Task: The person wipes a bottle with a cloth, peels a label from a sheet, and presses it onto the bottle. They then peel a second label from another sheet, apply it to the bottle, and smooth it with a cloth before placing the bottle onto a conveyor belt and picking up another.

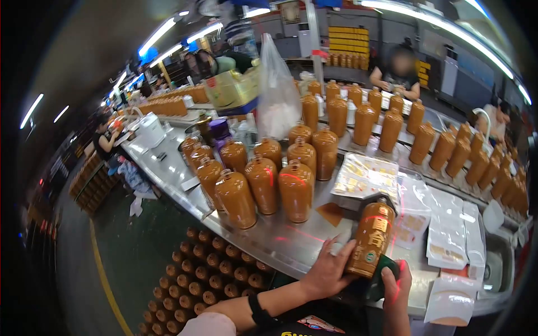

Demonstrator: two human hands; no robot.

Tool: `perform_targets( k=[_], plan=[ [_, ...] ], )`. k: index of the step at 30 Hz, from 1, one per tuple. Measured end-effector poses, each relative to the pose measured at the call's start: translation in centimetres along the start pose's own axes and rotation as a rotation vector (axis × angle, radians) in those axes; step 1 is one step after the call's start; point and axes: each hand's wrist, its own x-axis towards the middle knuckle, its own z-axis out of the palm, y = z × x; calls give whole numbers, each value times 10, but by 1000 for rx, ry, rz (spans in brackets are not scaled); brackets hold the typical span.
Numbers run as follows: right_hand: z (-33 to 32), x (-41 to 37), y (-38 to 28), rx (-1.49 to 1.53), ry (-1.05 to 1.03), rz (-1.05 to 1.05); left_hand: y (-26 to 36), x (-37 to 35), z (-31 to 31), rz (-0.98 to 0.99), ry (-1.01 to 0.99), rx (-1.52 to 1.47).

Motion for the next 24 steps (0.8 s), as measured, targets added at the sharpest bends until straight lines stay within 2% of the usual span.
perform_targets(
  k=[3, 4, 6, 8, 10, 12, 15, 18, 19, 22, 24],
  plan=[
    [6, 3, -2, 63, -25, -33, 18, 26, -9, 190, 26, 95],
    [2, 1, -2, 77, -6, -34, 10, 23, -3, 169, 48, 76],
    [-1, 1, -4, -127, -19, -68, -7, 7, 13, 132, 53, -7],
    [3, -1, -16, -105, -19, -47, -10, 4, 1, -26, -62, -89],
    [-2, -2, -11, -160, -38, -76, 3, 7, -8, -47, -33, 61],
    [1, -2, -12, -142, -19, -75, 24, 27, -17, 132, 54, 171],
    [1, -7, -15, -115, -36, -22, 12, 26, -8, 193, -14, 154],
    [1, -2, -9, -60, -61, -19, -7, 13, -7, 48, -73, -28],
    [0, 0, -8, -55, -61, -25, -7, 10, -5, 28, -68, 43],
    [-2, 2, -5, -37, -62, -15, 19, 31, -11, 146, 16, 143],
    [-3, 1, -6, -45, -59, -25, 11, 26, -5, 131, 3, 77]
  ],
)
